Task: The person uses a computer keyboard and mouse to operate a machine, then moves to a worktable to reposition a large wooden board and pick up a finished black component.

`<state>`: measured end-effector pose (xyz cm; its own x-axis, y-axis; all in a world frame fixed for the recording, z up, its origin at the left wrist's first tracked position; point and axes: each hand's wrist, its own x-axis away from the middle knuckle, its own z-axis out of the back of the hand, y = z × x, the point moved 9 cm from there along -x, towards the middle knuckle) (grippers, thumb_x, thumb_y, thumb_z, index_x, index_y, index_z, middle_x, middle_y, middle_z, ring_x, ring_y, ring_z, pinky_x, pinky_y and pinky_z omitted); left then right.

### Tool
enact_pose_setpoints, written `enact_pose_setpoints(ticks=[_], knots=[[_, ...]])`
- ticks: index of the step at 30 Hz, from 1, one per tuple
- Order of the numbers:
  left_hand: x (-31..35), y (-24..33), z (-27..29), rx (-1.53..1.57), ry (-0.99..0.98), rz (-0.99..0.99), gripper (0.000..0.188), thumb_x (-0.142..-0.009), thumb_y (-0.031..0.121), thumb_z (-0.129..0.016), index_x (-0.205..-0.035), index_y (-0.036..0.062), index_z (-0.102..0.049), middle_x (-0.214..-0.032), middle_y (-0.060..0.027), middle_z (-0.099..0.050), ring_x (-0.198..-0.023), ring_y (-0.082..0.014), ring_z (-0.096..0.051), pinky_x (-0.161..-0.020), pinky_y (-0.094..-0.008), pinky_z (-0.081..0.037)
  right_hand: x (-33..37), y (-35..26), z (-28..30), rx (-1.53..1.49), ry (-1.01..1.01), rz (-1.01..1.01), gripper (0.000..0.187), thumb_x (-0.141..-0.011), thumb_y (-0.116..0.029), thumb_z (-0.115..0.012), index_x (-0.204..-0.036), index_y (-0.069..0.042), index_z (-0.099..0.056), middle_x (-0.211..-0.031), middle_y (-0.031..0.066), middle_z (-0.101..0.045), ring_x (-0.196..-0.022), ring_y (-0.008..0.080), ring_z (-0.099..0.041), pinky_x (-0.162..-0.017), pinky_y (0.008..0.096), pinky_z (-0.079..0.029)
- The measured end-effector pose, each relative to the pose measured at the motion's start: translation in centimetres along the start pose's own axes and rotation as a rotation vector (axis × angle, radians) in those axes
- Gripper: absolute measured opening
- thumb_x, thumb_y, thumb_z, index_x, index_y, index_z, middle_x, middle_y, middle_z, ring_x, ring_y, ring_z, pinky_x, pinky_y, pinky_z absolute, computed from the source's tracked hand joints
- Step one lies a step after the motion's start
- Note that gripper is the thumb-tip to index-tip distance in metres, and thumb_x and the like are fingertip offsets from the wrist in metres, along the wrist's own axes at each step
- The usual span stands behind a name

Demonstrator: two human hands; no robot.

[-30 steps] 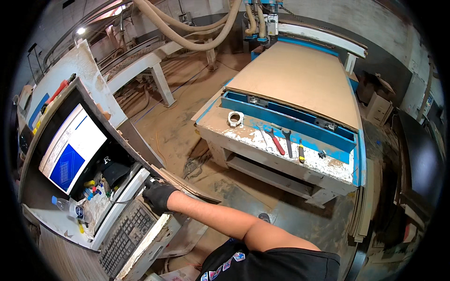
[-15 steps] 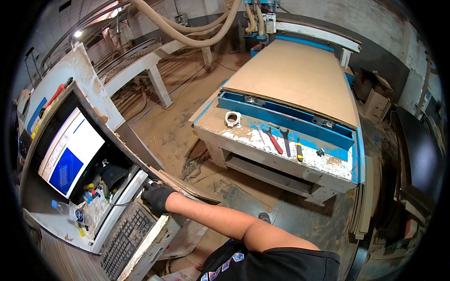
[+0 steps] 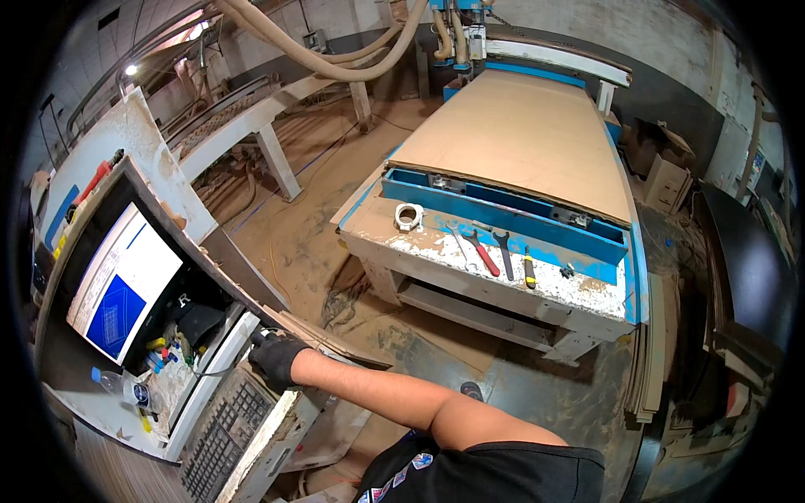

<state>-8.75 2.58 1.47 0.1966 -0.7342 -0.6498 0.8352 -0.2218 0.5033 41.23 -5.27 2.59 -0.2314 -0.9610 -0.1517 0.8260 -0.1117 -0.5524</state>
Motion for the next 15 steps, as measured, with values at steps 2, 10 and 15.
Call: enact_pose_setpoints(ticks=[2,10,15], knots=[[0.0,-0.4,0.0,-0.004,0.000,0.031,0.041,-0.107,0.026,-0.038,-0.105,0.0103,-0.075,-0.103,-0.0135,-0.072,-0.093,-0.0322,-0.067,-0.083,-0.0398,-0.052,0.1,-0.1,0.0,0.001,0.008,0.007,0.030,-0.090,-0.021,-0.063,-0.118,-0.008,-0.064,-0.143,0.0210,-0.044,-0.124,0.0408,-0.053,-0.103,0.0483,-0.045],[0.0,-1.0,-0.3,0.007,-0.002,0.088,0.042,-0.106,0.029,-0.037,-0.105,0.0129,-0.076,-0.105,-0.0116,-0.073,-0.094,-0.0320,-0.067,-0.082,-0.0397,-0.053,0.1,0.0,0.3,-0.015,0.096,0.040,0.030,-0.086,-0.022,-0.065,-0.112,-0.007,-0.069,-0.137,0.0247,-0.050,-0.117,0.0415,-0.059,-0.103,0.0497,-0.043],[0.0,-0.6,-0.2,-0.005,0.004,0.065,0.041,-0.106,0.028,-0.037,-0.105,0.0124,-0.076,-0.105,-0.0116,-0.072,-0.095,-0.0319,-0.067,-0.082,-0.0404,-0.053,0.1,0.0,0.3,0.013,0.119,0.043,0.029,-0.087,-0.022,-0.064,-0.111,-0.007,-0.069,-0.135,0.0238,-0.051,-0.116,0.0404,-0.060,-0.101,0.0490,-0.045]])
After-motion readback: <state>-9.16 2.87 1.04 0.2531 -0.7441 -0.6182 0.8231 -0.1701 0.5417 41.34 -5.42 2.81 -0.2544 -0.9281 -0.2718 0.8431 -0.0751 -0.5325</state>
